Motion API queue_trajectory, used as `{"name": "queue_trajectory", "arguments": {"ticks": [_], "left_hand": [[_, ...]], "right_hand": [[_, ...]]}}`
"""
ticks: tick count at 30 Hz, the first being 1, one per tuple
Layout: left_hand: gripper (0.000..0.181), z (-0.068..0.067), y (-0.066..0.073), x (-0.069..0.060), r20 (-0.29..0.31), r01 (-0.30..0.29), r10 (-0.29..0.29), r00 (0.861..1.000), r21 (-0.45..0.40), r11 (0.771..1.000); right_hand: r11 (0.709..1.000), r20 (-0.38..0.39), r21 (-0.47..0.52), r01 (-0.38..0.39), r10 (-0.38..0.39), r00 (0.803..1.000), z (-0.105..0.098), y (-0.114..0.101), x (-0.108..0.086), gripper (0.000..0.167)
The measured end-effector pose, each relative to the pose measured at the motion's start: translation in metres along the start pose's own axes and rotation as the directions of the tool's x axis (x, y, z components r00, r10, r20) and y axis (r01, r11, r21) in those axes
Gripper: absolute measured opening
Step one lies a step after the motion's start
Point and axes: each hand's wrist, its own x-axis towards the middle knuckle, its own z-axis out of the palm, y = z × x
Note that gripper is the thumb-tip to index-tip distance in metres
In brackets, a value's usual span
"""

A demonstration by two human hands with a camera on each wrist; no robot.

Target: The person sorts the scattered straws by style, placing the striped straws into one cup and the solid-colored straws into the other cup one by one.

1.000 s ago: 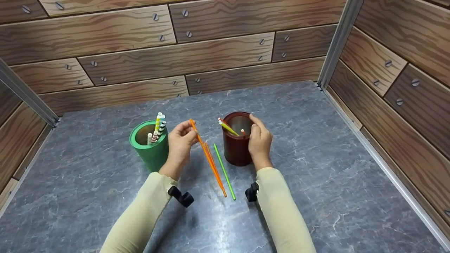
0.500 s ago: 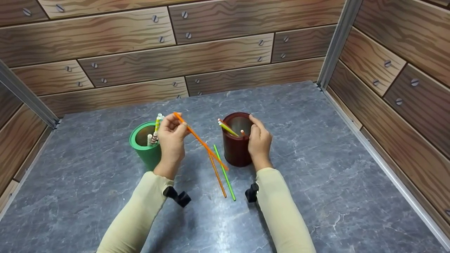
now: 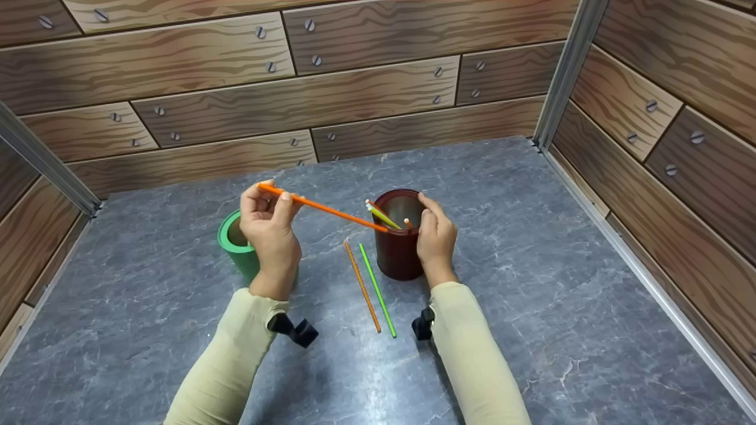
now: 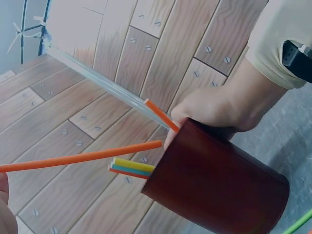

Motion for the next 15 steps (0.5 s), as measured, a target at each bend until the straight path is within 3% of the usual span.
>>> {"name": "queue_trajectory", "arguments": {"ticks": [6, 11, 15], "left_hand": [[0.023, 0.003, 0.002, -0.004, 0.033, -0.040, 0.041, 0.999, -0.018, 0.999], [0.022, 0.003, -0.006, -0.011, 0.089, -0.084, 0.081, 0.993, 0.032, 0.996], [0.021, 0.006, -0.013, -0.017, 0.151, -0.142, 0.127, 0.980, 0.088, 0.986]], "right_hand": [[1.000, 0.005, -0.004, 0.002, -0.002, 1.000, 0.000, 0.000, 0.000, 0.036], [1.000, -0.001, 0.000, 0.002, -0.002, 1.000, 0.000, 0.000, -0.001, 0.036], [1.000, 0.000, 0.007, -0.012, 0.012, 1.000, 0.000, -0.001, -0.001, 0.036]]}}
